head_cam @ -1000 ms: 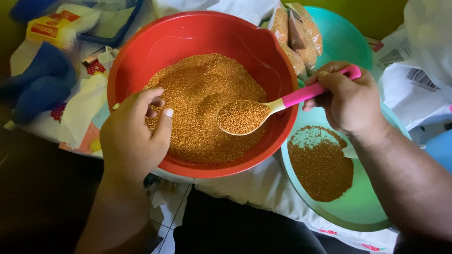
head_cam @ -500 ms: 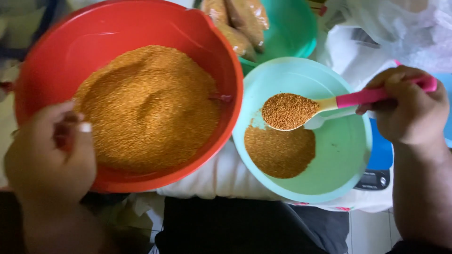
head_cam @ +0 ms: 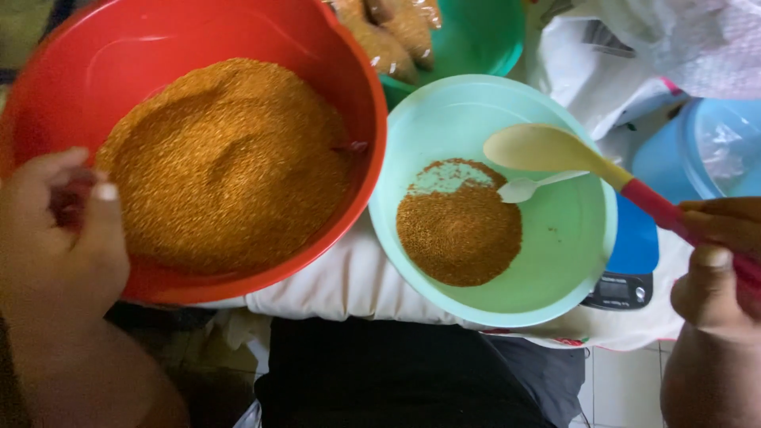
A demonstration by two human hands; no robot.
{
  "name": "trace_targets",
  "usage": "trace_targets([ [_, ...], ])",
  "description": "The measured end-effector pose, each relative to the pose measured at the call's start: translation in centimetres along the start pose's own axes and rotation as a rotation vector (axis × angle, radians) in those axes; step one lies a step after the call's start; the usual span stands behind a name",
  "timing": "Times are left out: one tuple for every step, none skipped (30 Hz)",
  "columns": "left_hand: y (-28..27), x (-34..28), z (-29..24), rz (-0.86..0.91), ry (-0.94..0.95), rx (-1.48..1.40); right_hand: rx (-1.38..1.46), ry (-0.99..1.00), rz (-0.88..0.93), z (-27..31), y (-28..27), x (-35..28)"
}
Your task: The person scoops seeds from a large red bowl into a smaller blue bowl, using a spoon to measure and mix different types of grain.
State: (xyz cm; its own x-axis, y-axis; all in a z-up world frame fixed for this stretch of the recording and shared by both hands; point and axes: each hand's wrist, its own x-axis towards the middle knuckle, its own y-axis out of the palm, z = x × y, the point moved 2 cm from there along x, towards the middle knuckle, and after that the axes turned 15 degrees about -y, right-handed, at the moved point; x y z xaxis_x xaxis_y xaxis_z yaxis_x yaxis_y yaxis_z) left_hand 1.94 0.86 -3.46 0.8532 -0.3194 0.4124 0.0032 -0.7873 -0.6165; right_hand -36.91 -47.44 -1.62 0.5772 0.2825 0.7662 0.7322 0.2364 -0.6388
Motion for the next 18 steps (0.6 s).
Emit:
trace_targets([
  [-0.2, 0.1, 0.1, -0.009, -0.012, 0.008, 0.015, -0.008, 0.0, 0.8, 0.6, 1.8],
  [-0.4, 0.2, 0.1, -0.058, 0.017, 0.112, 0.125, 0.112, 0.12, 1.5, 1.4, 3.5],
  [-0.5, 0.3, 0.1, -0.102, 0.047, 0.214, 0.232, 0.233, 0.245, 2.3, 2.2, 5.1],
  [-0.6, 0.2, 0.0, -0.107, 0.035, 0.221, 0.244, 0.225, 0.248, 2.6, 2.5, 5.0],
  [-0.6, 0.2, -0.2, -0.113, 0.034, 0.238, 0.208, 0.235, 0.227, 2.8, 2.6, 5.0],
  [-0.5, 0.3, -0.4, -0.118, 0.032, 0.255, 0.172, 0.244, 0.206, 2.9, 2.6, 4.9],
  [-0.6, 0.3, -0.5, -0.117, 0.024, 0.256, 0.177, 0.242, 0.212, 2.5, 2.7, 3.9],
  [-0.6, 0.4, -0.6, -0.116, 0.028, 0.255, 0.122, 0.214, 0.178, 2.2, 2.6, 3.0],
  [-0.6, 0.5, -0.7, -0.112, 0.035, 0.252, 0.064, 0.187, 0.143, 1.9, 2.5, 2.0],
  [-0.6, 0.5, -0.5, -0.11, 0.03, 0.251, 0.066, 0.187, 0.148, 2.3, 3.2, 3.3],
  [-0.6, 0.4, -0.4, -0.13, 0.058, 0.289, 0.102, 0.203, 0.195, 2.8, 4.0, 4.6],
  [-0.6, 0.3, -0.2, -0.15, 0.087, 0.326, 0.138, 0.219, 0.242, 3.3, 4.8, 5.7],
  [-0.6, 0.4, 0.0, -0.138, 0.082, 0.326, 0.142, 0.228, 0.251, 3.2, 5.2, 5.3],
  [-0.5, 0.5, 0.4, -0.138, 0.087, 0.293, 0.151, 0.204, 0.254, 3.0, 5.6, 4.8],
  [-0.4, 0.2, 0.8, -0.128, 0.084, 0.265, 0.168, 0.187, 0.264, 3.1, 5.9, 4.1],
  [-0.2, 0.3, 1.3, -0.104, 0.07, 0.269, 0.183, 0.204, 0.281, 2.9, 5.9, 2.8],
  [-0.1, 0.3, 1.8, -0.054, 0.081, 0.199, 0.17, 0.215, 0.22, 2.9, 5.8, 1.3],
  [0.0, 0.3, 2.2, -0.005, 0.091, 0.128, 0.156, 0.228, 0.159, 2.9, 5.6, -0.1],
])
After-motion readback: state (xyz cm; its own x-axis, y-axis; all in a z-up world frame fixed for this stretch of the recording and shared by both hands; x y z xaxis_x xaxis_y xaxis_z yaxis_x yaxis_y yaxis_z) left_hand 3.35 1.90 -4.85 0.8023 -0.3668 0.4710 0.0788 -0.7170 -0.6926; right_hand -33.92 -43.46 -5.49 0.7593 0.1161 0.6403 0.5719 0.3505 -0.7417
